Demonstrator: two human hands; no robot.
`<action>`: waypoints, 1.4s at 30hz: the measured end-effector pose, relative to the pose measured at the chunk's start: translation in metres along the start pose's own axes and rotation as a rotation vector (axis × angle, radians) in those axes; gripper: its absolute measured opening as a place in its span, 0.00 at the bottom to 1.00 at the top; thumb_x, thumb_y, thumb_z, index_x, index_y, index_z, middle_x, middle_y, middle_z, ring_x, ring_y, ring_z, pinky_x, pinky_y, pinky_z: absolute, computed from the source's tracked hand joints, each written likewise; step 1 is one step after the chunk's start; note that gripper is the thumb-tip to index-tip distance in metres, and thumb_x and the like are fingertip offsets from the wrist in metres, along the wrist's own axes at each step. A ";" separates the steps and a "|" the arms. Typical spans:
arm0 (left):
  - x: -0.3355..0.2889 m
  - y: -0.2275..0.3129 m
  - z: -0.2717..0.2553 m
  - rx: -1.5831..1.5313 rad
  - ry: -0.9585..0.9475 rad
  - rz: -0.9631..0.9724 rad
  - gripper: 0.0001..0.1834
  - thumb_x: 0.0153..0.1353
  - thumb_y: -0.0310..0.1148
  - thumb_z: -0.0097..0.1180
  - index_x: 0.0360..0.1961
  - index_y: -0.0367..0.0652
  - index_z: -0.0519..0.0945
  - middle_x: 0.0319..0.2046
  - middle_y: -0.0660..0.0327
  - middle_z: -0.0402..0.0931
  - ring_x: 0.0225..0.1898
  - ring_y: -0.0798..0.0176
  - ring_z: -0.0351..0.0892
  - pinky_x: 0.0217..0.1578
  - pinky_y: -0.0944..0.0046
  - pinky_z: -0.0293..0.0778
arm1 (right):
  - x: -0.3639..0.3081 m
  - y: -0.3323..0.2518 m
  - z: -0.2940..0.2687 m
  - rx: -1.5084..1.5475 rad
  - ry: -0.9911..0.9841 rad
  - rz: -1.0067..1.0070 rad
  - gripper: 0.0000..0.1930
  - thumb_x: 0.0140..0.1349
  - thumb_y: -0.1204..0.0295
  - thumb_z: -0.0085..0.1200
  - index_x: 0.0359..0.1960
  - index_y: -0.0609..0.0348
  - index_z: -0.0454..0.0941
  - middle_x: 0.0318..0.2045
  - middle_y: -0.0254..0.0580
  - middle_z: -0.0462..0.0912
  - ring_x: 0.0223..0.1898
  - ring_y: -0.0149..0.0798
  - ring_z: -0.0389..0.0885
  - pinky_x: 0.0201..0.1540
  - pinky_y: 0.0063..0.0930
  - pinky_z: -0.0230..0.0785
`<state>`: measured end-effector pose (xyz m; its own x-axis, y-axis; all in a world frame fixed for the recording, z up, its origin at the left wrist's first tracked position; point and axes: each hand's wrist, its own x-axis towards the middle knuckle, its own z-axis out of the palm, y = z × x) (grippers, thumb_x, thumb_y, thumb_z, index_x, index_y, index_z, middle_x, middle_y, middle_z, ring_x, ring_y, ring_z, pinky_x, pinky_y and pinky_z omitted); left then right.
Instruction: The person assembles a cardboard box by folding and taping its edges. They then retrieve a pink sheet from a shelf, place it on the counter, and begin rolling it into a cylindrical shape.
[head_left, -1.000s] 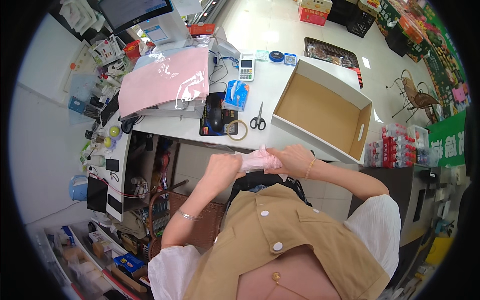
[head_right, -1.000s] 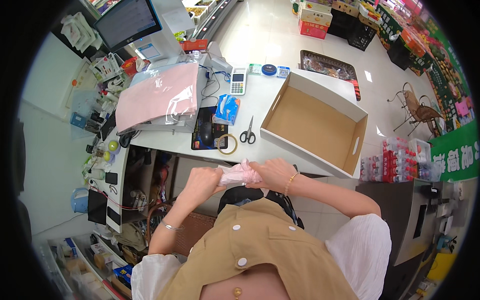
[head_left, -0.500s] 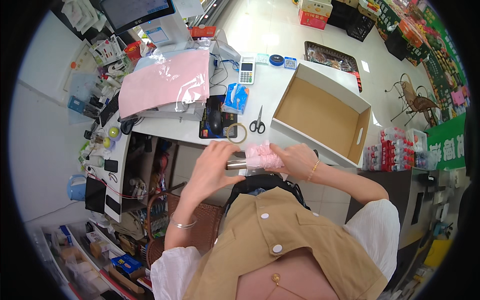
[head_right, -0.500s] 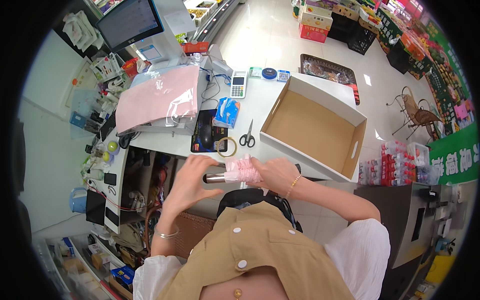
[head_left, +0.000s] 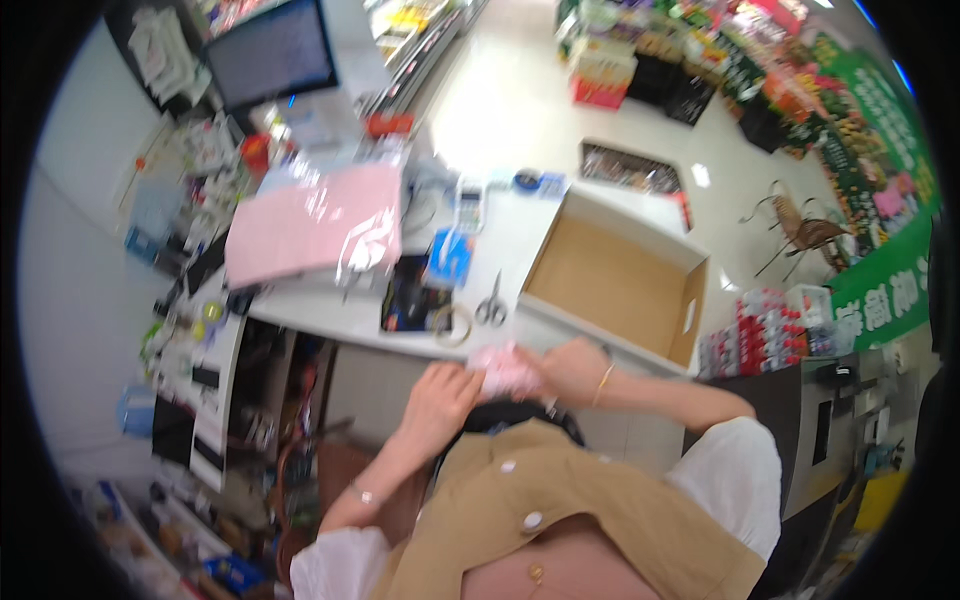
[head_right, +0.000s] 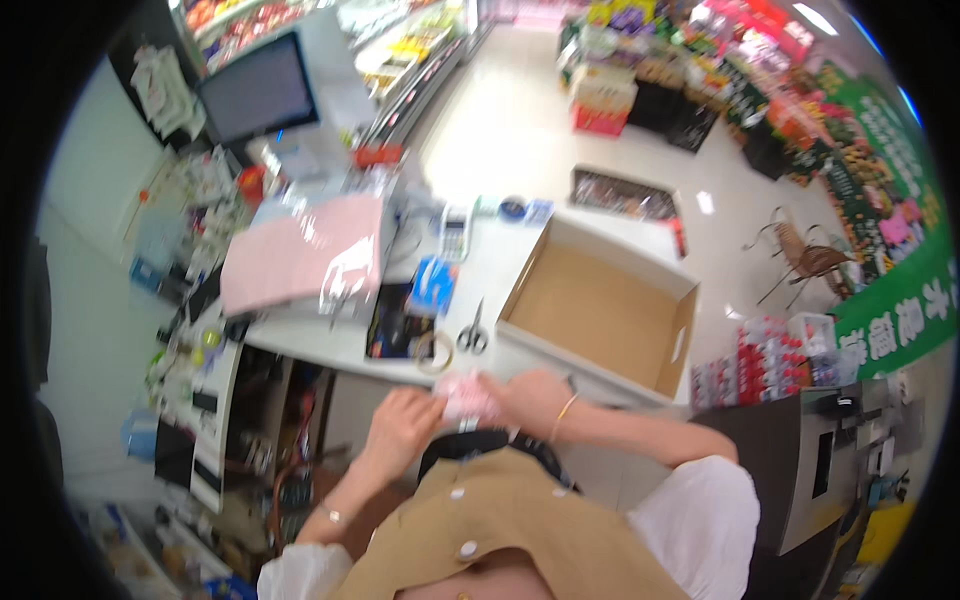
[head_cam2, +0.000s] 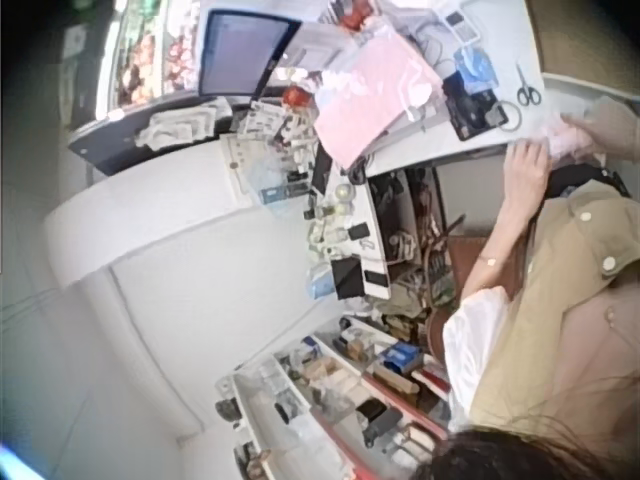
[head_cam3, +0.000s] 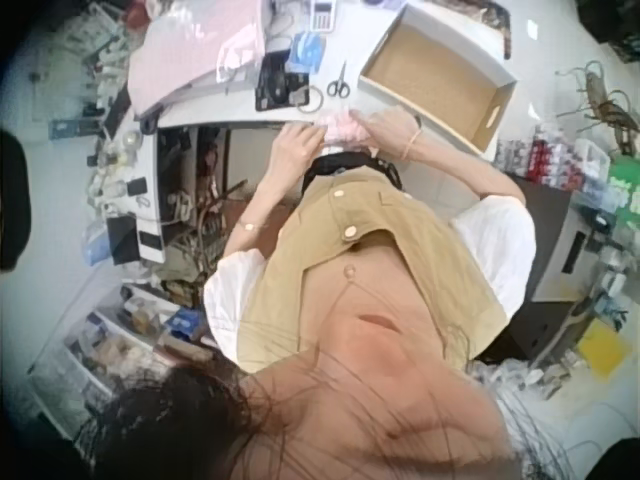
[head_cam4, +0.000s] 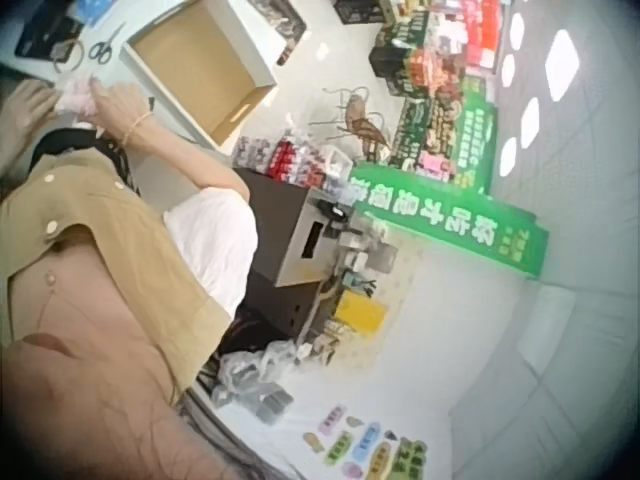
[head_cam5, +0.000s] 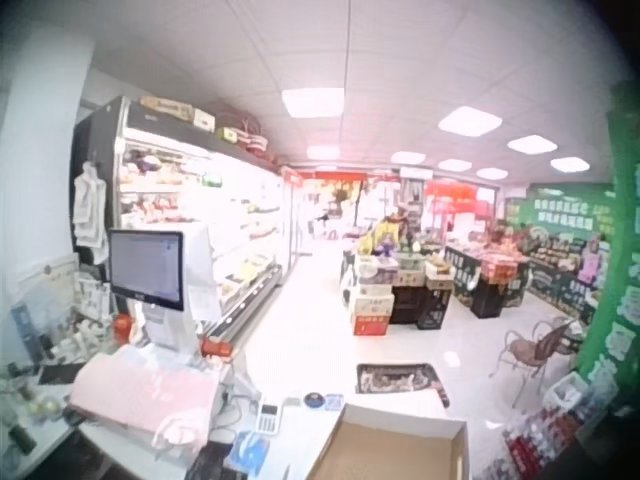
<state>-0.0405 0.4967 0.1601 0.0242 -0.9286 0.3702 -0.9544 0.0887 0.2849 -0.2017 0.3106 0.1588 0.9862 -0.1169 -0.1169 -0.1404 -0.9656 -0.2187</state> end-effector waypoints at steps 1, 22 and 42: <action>0.003 0.003 0.009 -0.002 0.039 0.004 0.20 0.47 0.28 0.59 0.45 0.36 0.78 0.38 0.58 0.78 0.39 0.56 0.75 0.42 0.58 0.71 | 0.000 0.004 0.000 0.067 -0.014 0.010 0.40 0.55 0.35 0.47 0.58 0.55 0.69 0.16 0.47 0.78 0.18 0.49 0.78 0.19 0.40 0.68; 0.006 -0.080 -0.060 -1.465 -0.230 -0.152 0.72 0.28 0.47 0.79 0.71 0.39 0.44 0.72 0.53 0.42 0.72 0.61 0.45 0.68 0.57 0.45 | 0.015 -0.023 -0.071 0.097 -0.045 0.042 0.34 0.53 0.36 0.52 0.48 0.51 0.77 0.15 0.46 0.77 0.22 0.50 0.80 0.25 0.41 0.70; -0.010 -0.011 -0.014 -1.061 -0.099 -0.394 0.40 0.45 0.24 0.71 0.61 0.34 0.68 0.51 0.55 0.77 0.50 0.68 0.75 0.52 0.67 0.71 | 0.047 -0.041 -0.063 0.282 -0.347 -0.109 0.35 0.48 0.40 0.60 0.49 0.55 0.76 0.24 0.54 0.81 0.27 0.54 0.81 0.32 0.43 0.73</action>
<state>-0.0263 0.5099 0.1657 0.1989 -0.9795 0.0310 -0.1504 0.0007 0.9886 -0.1438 0.3305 0.2230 0.9157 0.1125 -0.3859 -0.1036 -0.8616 -0.4968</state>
